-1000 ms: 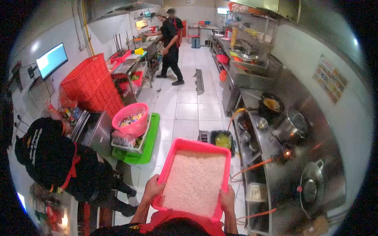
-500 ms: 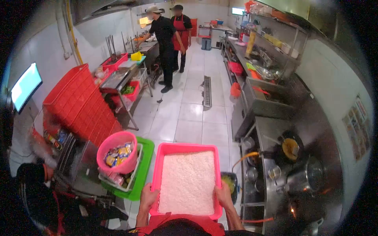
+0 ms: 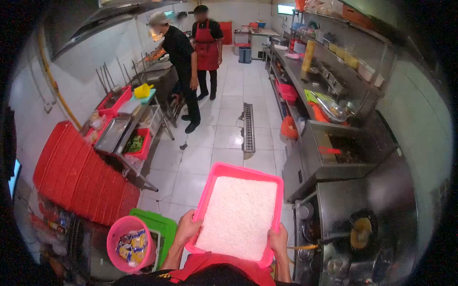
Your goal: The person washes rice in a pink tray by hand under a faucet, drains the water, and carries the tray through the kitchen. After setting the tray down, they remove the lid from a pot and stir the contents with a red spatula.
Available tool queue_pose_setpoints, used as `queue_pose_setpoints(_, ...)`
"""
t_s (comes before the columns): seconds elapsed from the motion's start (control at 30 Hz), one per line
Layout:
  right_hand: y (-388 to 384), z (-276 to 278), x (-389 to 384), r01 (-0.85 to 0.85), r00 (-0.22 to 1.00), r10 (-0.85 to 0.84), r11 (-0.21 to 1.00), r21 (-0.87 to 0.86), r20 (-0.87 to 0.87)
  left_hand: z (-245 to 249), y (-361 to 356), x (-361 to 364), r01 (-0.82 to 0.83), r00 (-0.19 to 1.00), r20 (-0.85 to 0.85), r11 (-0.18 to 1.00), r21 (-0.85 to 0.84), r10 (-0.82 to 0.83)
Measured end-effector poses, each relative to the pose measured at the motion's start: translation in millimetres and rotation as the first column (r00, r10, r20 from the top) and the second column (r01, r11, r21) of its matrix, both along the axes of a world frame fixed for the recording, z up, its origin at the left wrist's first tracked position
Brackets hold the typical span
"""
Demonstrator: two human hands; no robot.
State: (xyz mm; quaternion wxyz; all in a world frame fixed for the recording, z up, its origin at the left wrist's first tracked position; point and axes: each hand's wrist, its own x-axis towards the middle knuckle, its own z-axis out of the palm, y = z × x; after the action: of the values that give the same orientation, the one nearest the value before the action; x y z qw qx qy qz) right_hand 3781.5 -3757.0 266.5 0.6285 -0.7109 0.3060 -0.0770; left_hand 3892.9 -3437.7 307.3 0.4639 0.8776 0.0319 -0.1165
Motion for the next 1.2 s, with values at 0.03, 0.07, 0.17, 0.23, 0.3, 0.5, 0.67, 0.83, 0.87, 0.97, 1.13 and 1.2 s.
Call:
queue_pose_setpoints(0.03,-14,-9,25,0.016,1.000,-0.016,1.000,0.004,0.007,1,-14,28,-0.004,1.000,-0.005,1.000,0.001,0.004)
queue_pose_setpoints(0.07,-32,-19,58,0.006,1.000,-0.006,1.000,0.001,0.008,3,-31,59,-0.002,0.999,-0.034,1.000,0.022,0.002)
queue_pose_setpoints(0.17,-81,-27,148,-0.025,0.999,0.025,1.000,0.007,0.030,-9,-72,132,-0.040,0.997,-0.067,0.999,0.034,0.042)
queue_pose_setpoints(0.23,-103,-4,205,-0.095,0.995,0.093,0.991,-0.097,-0.028,-12,-88,176,-0.053,0.996,-0.071,0.997,0.048,0.056)
queue_pose_setpoints(0.3,-122,9,267,-0.075,0.997,0.075,0.997,-0.026,0.013,-13,-109,224,-0.101,0.993,0.051,0.993,-0.055,0.104)
queue_pose_setpoints(0.5,-195,-7,420,-0.154,0.987,0.156,0.987,-0.045,0.045,-31,-166,358,-0.201,0.978,-0.072,0.975,-0.093,0.195)
queue_pose_setpoints(0.67,-259,-65,552,-0.169,0.983,0.171,0.985,-0.042,0.069,-51,-223,508,-0.172,0.984,-0.058,0.981,-0.095,0.167)
queue_pose_setpoints(0.83,-312,-31,675,-0.106,0.994,0.107,0.986,-0.131,-0.004,-35,-286,673,-0.075,0.997,-0.037,0.996,-0.051,0.073)
queue_pose_setpoints(0.87,-321,-21,699,-0.064,0.996,0.068,0.996,-0.070,0.052,-20,-303,704,-0.057,0.998,-0.041,0.997,-0.046,0.055)
queue_pose_setpoints(0.97,-335,-13,746,0.069,0.994,-0.074,0.996,0.060,0.080,0,-336,778,0.015,1.000,-0.026,1.000,-0.024,-0.015)
queue_pose_setpoints(1.13,-393,-44,855,0.114,0.989,-0.123,0.988,0.107,0.086,-21,-399,916,0.122,0.993,0.000,0.992,0.031,-0.122)
queue_pose_setpoints(1.2,-445,-62,943,0.083,0.990,-0.083,0.997,0.003,0.115,-42,-447,992,0.129,0.992,0.004,0.987,0.100,-0.130)
